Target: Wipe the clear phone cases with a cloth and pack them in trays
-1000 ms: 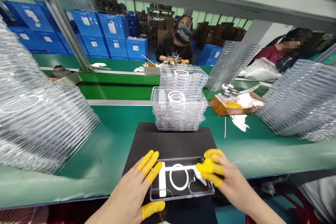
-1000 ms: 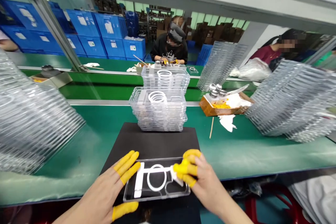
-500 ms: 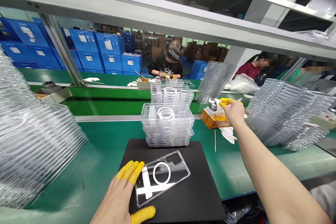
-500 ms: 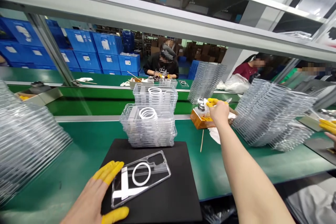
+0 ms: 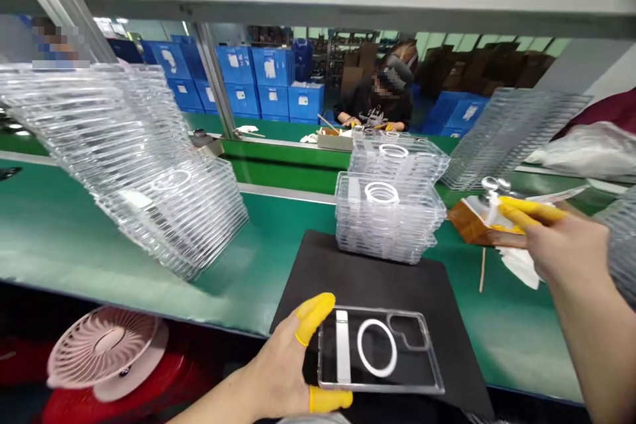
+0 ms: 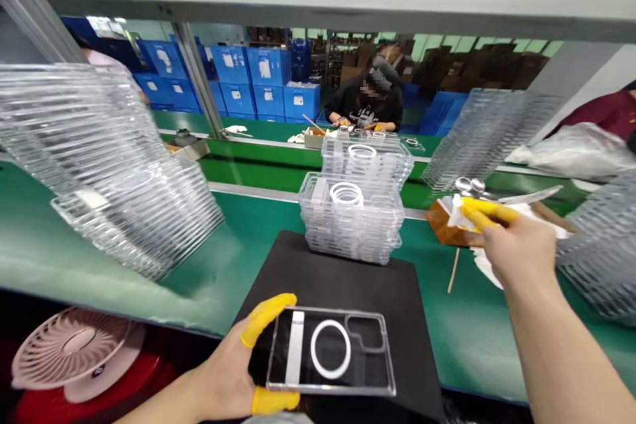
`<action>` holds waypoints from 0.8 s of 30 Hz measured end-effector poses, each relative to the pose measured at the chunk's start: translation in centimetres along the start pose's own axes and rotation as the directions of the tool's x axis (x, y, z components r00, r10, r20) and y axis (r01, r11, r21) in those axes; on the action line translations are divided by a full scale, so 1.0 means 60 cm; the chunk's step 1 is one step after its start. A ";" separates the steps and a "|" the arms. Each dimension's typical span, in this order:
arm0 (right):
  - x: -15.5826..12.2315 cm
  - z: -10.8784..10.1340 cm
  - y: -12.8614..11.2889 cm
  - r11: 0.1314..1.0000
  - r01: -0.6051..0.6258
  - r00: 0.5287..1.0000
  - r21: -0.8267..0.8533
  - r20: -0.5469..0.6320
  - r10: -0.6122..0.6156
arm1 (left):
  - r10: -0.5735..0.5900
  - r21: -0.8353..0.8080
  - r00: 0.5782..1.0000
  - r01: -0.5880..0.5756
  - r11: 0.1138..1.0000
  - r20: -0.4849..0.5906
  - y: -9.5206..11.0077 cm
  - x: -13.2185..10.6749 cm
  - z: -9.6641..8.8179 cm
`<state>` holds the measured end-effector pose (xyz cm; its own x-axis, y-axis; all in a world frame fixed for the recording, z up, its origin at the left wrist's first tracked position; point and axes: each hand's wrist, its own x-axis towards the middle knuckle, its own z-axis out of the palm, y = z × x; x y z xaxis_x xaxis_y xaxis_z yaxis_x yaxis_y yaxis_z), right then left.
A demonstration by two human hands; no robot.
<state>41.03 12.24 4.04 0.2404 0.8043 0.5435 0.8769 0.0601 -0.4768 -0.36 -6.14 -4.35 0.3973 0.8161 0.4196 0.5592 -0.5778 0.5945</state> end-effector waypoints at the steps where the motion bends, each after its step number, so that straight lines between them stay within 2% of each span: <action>1: -0.052 -0.005 -0.014 1.000 -0.009 1.000 0.016 0.005 0.009 | 0.021 -0.030 1.000 -0.021 0.999 -0.001 0.005 -0.009 0.004; 2: -0.110 -0.007 -0.031 0.998 0.010 0.999 0.056 0.050 -0.013 | 0.030 -0.050 1.000 -0.030 0.998 -0.001 0.009 -0.017 0.008; 4: -0.225 -0.006 -0.071 0.951 0.154 0.951 0.268 0.219 -0.216 | 0.027 -0.071 1.000 -0.028 0.997 -0.007 0.013 -0.028 0.016; 5: -0.277 -0.003 -0.093 0.909 0.205 0.940 0.362 0.186 -0.286 | 0.027 -0.073 1.000 -0.028 0.997 -0.013 0.014 -0.031 0.019; 6: -0.320 0.002 -0.114 0.859 0.269 0.903 0.435 0.197 -0.383 | 0.033 -0.069 0.999 -0.035 0.997 -0.023 0.014 -0.033 0.022; 8: -0.375 0.013 -0.153 0.785 0.433 0.825 0.443 0.157 -0.543 | 0.058 -0.048 0.997 -0.060 0.997 -0.041 0.012 -0.035 0.024; 9: -0.388 0.019 -0.170 0.761 0.495 0.792 0.418 0.142 -0.593 | 0.064 -0.032 0.997 -0.065 0.997 -0.044 0.011 -0.035 0.025; 11: -0.392 0.029 -0.202 0.745 0.567 0.765 0.353 0.110 -0.635 | 0.062 -0.008 0.997 -0.062 0.998 -0.044 0.009 -0.036 0.026; 13: -0.382 0.039 -0.234 0.746 0.581 0.765 0.326 0.093 -0.637 | 0.052 -0.007 0.997 -0.052 0.999 -0.049 0.007 -0.038 0.028; 17: -0.373 0.056 -0.291 0.724 0.557 0.770 0.407 0.074 -0.634 | 0.026 -0.042 0.996 -0.029 0.999 -0.085 0.008 -0.035 0.035; 20: -0.379 0.056 -0.309 0.676 0.560 0.743 0.478 0.071 -0.666 | 0.011 -0.103 0.995 -0.022 0.994 -0.102 0.014 -0.024 0.035; 24: -0.381 0.040 -0.305 0.591 0.588 0.653 0.553 0.106 -0.750 | 0.045 -0.074 0.994 -0.053 0.996 -0.102 0.021 -0.008 0.027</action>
<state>18.52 -5.82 -1.31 -0.5446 0.5432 0.6390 0.4294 0.8351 -0.3439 1.36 -7.27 -4.92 0.3458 0.7852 0.5137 0.4819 -0.6183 0.6208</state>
